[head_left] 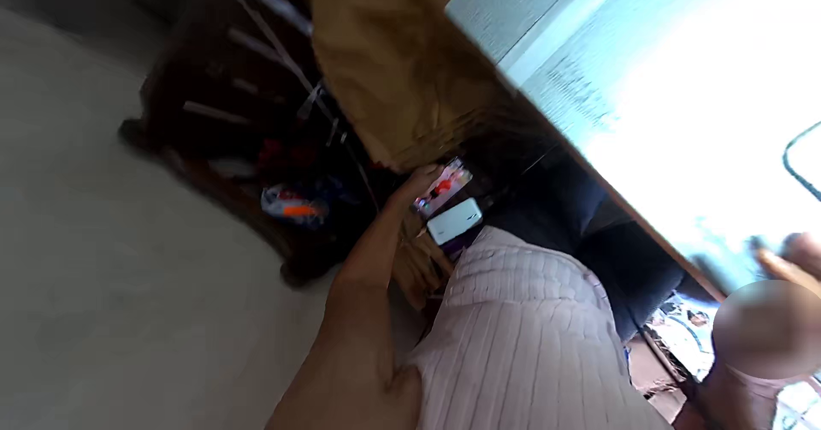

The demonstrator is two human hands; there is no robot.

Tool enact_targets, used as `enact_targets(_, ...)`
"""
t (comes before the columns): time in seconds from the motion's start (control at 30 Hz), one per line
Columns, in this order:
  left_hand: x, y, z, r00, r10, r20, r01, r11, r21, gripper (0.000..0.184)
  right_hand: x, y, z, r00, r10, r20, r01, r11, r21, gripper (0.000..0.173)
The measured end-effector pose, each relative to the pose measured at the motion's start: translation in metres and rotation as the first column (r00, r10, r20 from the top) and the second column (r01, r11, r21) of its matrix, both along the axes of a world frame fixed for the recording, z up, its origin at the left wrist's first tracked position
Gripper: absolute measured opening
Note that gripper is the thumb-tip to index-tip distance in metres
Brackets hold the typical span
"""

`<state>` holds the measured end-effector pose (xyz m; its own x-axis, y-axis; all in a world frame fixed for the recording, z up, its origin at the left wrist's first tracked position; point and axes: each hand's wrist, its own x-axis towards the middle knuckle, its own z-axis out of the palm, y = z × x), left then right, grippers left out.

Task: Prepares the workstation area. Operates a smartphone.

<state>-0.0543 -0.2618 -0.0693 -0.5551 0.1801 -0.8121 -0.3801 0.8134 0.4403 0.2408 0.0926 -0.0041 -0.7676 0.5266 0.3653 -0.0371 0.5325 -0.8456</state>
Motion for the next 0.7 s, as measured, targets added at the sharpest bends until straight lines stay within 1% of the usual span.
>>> enact_targets(0.03, -0.001, 0.009, 0.011, 0.997, 0.024, 0.070, -0.021, 0.999, -0.047, 0.046, -0.004, -0.004, 0.006, 1.000, 0.000, 0.017, 0.000, 1.000, -0.024, 0.066)
enact_targets(0.07, 0.003, 0.004, 0.003, 0.998, 0.024, 0.059, -0.022, 0.999, -0.037, 0.048, -0.007, -0.008, 0.012, 0.999, 0.008, 0.036, -0.007, 1.000, -0.026, 0.067)
enact_targets(0.13, 0.008, -0.024, -0.059, 0.982, -0.089, -0.168, 0.095, 0.995, 0.031, 0.048, -0.013, -0.014, 0.022, 0.998, 0.034, 0.051, -0.034, 0.999, 0.002, 0.069)
enact_targets(0.17, 0.007, -0.031, -0.084, 0.959, -0.141, -0.246, 0.156, 0.987, 0.041, 0.046, -0.016, -0.018, 0.028, 0.997, 0.050, 0.051, -0.051, 0.999, 0.017, 0.068)
enact_targets(0.2, 0.009, -0.033, -0.097, 0.934, -0.182, -0.308, 0.200, 0.979, 0.030, 0.043, -0.017, -0.023, 0.035, 0.997, 0.064, 0.047, -0.066, 0.997, 0.034, 0.066)
enact_targets(0.23, 0.011, -0.033, -0.102, 0.909, -0.215, -0.356, 0.234, 0.972, 0.010, 0.041, -0.017, -0.028, 0.042, 0.997, 0.072, 0.040, -0.074, 0.996, 0.050, 0.066)
enact_targets(0.3, 0.020, -0.030, -0.104, 0.875, -0.233, -0.425, 0.247, 0.969, -0.022, 0.040, -0.012, -0.040, 0.054, 0.997, 0.078, 0.016, -0.078, 0.995, 0.061, 0.065)
enact_targets(0.4, 0.033, -0.022, -0.101, 0.855, -0.226, -0.466, 0.226, 0.972, -0.058, 0.044, 0.003, -0.056, 0.063, 1.000, 0.023, -0.019, -0.023, 0.999, 0.048, 0.063)
enact_targets(0.5, 0.042, -0.015, -0.097, 0.836, -0.237, -0.495, 0.216, 0.971, -0.100, 0.051, 0.028, -0.071, 0.061, 0.999, -0.039, 0.000, 0.039, 0.999, 0.025, 0.063)
enact_targets(0.53, 0.045, -0.012, -0.093, 0.826, -0.258, -0.501, 0.232, 0.966, -0.115, 0.054, 0.037, -0.075, 0.060, 0.998, -0.060, 0.004, 0.060, 0.998, 0.004, 0.064)
enact_targets(0.57, 0.050, -0.008, -0.088, 0.797, -0.275, -0.538, 0.270, 0.959, -0.092, 0.057, 0.045, -0.078, 0.061, 0.997, -0.076, -0.001, 0.076, 0.997, -0.022, 0.065)
enact_targets(0.6, 0.055, -0.002, -0.080, 0.734, -0.271, -0.623, 0.334, 0.942, -0.016, 0.056, 0.053, -0.079, 0.063, 0.996, -0.084, -0.006, 0.084, 0.996, -0.043, 0.065)
enact_targets(0.63, 0.061, 0.009, -0.066, 0.642, -0.246, -0.726, 0.439, 0.894, 0.086, 0.053, 0.059, -0.079, 0.069, 0.996, -0.088, -0.016, 0.087, 0.995, -0.050, 0.064)
enact_targets(0.67, 0.065, 0.026, -0.046, 0.543, -0.196, -0.816, 0.559, 0.810, 0.178, 0.049, 0.063, -0.077, 0.078, 0.995, -0.093, -0.028, 0.091, 0.995, -0.038, 0.060)
enact_targets(0.7, 0.069, 0.049, -0.018, 0.463, -0.123, -0.878, 0.665, 0.703, 0.252, 0.043, 0.066, -0.075, 0.091, 0.994, -0.102, -0.048, 0.101, 0.995, -0.007, 0.054)
